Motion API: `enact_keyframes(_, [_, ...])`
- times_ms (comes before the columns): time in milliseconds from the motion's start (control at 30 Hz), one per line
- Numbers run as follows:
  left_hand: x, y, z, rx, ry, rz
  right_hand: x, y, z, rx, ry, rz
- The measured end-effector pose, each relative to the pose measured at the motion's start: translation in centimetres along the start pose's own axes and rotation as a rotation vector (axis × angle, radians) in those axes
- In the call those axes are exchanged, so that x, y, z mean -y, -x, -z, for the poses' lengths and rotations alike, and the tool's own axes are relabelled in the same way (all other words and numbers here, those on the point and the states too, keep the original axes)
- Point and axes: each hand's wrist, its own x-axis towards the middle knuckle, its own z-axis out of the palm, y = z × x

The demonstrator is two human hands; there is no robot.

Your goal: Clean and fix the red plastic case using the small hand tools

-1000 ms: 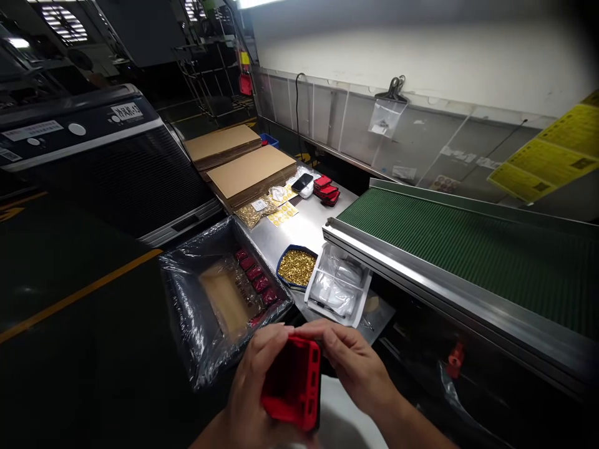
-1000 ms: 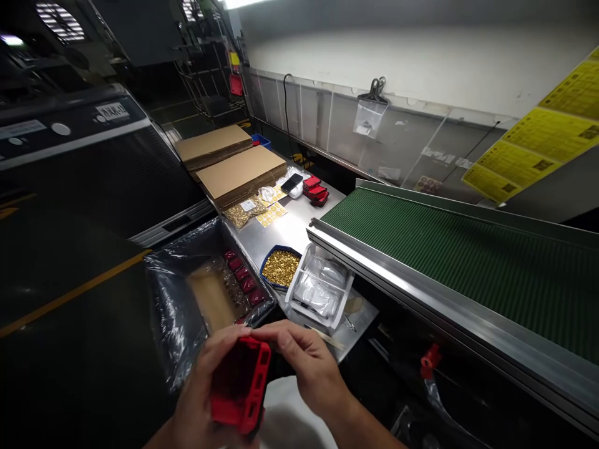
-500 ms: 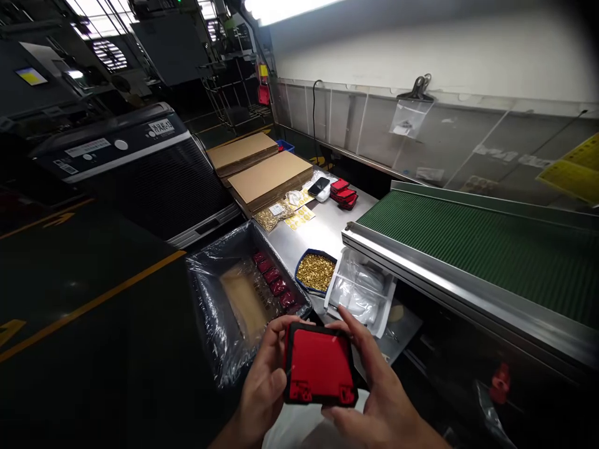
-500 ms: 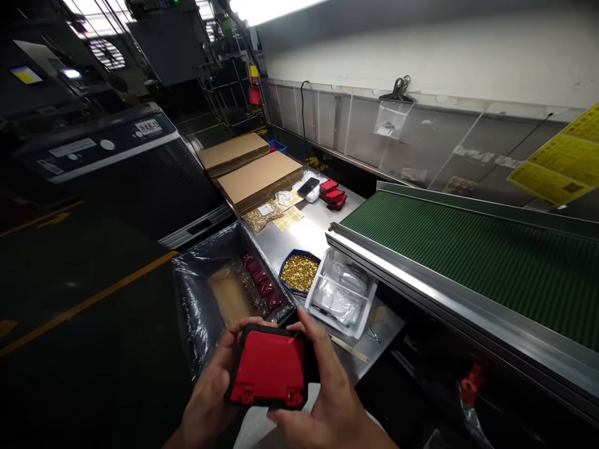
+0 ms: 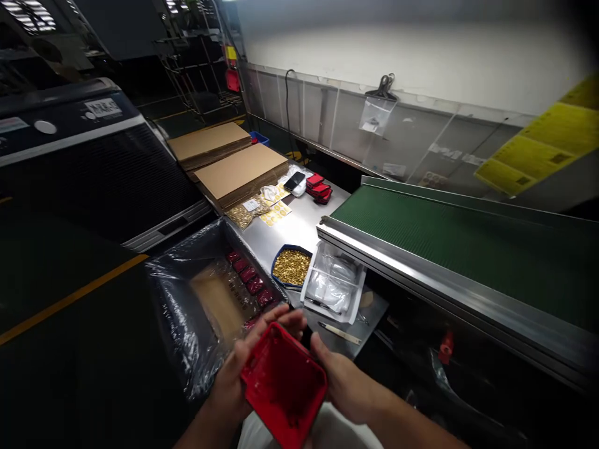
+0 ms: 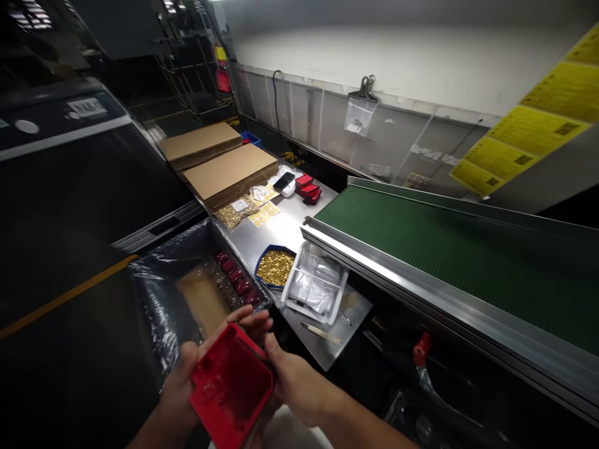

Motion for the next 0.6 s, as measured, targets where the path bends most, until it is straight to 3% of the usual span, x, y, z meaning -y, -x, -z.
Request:
enact_keyframes(100, [0.7, 0.1, 0.2, -0.026, 0.277, 0.218, -1.4, -0.3, -0.3, -0.022, -0.303, -0.174])
enact_keyframes(167, [0.9, -0.1, 0.2, -0.134, 0.334, 0.246, -3.4, -0.3, 1.4, 0.002, -0.204, -0.206])
enact_keyframes(233, [0.9, -0.4, 0.2, -0.241, 0.297, 0.252, -6.2, -0.1, 4.7, -0.074, 0.046, -0.293])
enact_keyframes(333, [0.9, -0.9, 0.3, -0.367, 0.147, 0.289, -10.5, -0.1, 11.3, -0.53, 0.508, -0.365])
enact_keyframes(400, [1.1, -1.1, 0.2, -0.452, 0.065, 0.339, -12.8, -0.3, 15.6, -0.722, 0.703, -0.372])
enact_keyframes(467, [1.3, -1.3, -0.2, -0.513, 0.049, 0.36, -14.5, -0.9, 18.9, -0.794, 0.856, -0.373])
enact_keyframes(600, [1.5, -1.4, -1.6, -0.494, 0.056, 0.361, -16.9, -2.9, 22.6, -0.727, 1.027, -0.371])
